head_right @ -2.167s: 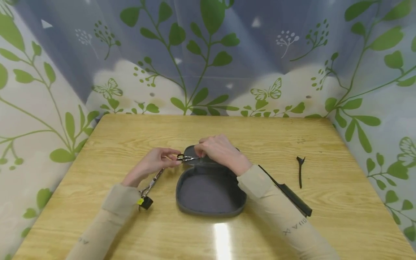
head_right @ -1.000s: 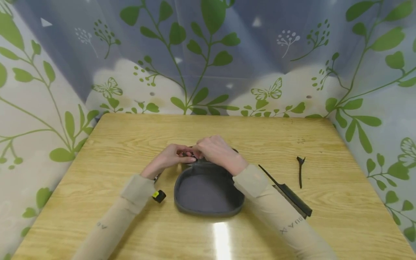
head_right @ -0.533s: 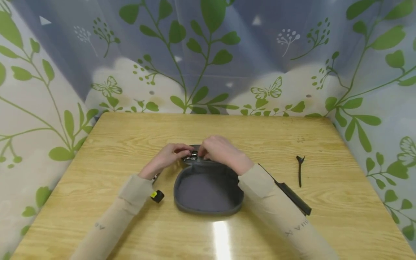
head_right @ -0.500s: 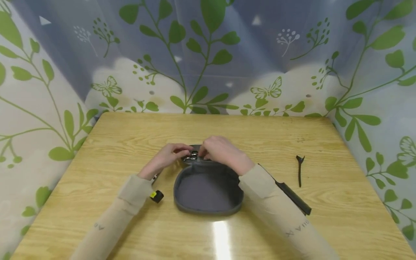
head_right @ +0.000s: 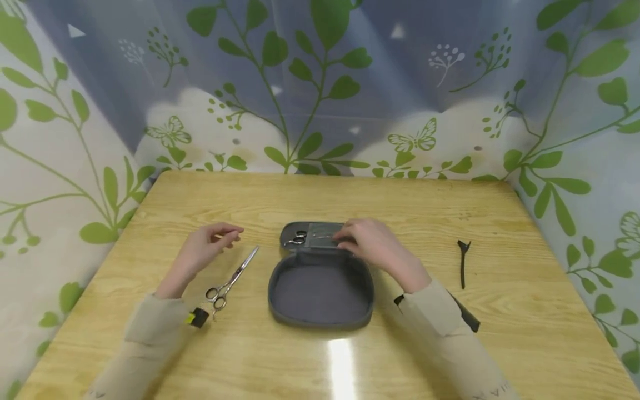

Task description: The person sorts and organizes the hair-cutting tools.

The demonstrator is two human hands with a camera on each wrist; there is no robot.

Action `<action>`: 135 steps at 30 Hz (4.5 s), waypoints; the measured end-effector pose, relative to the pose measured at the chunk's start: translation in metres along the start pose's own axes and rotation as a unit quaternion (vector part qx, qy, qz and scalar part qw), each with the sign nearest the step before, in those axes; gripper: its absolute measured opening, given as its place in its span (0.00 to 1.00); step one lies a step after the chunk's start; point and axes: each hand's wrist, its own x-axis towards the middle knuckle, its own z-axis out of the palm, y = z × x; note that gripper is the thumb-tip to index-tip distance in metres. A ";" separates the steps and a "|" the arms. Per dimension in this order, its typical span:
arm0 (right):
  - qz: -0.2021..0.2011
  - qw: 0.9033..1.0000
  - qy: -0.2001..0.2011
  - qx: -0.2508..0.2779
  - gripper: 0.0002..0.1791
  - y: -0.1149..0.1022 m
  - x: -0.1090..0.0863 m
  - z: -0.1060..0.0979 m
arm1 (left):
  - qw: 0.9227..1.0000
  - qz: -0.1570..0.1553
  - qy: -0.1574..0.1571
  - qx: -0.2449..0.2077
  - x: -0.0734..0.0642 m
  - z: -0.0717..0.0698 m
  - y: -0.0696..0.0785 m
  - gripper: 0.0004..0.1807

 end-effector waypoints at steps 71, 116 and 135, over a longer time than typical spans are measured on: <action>0.125 0.984 0.122 -0.041 0.21 -0.010 -0.050 0.039 | 0.996 -0.038 -0.036 0.074 -0.046 -0.007 -0.026 0.09; 0.221 0.771 0.134 0.583 0.23 -0.021 -0.043 0.020 | 0.961 0.271 -0.036 0.033 -0.002 0.065 0.087 0.11; 0.224 0.784 0.165 0.555 0.25 -0.015 -0.043 0.018 | 0.905 0.014 -0.222 -0.362 -0.001 0.051 0.070 0.23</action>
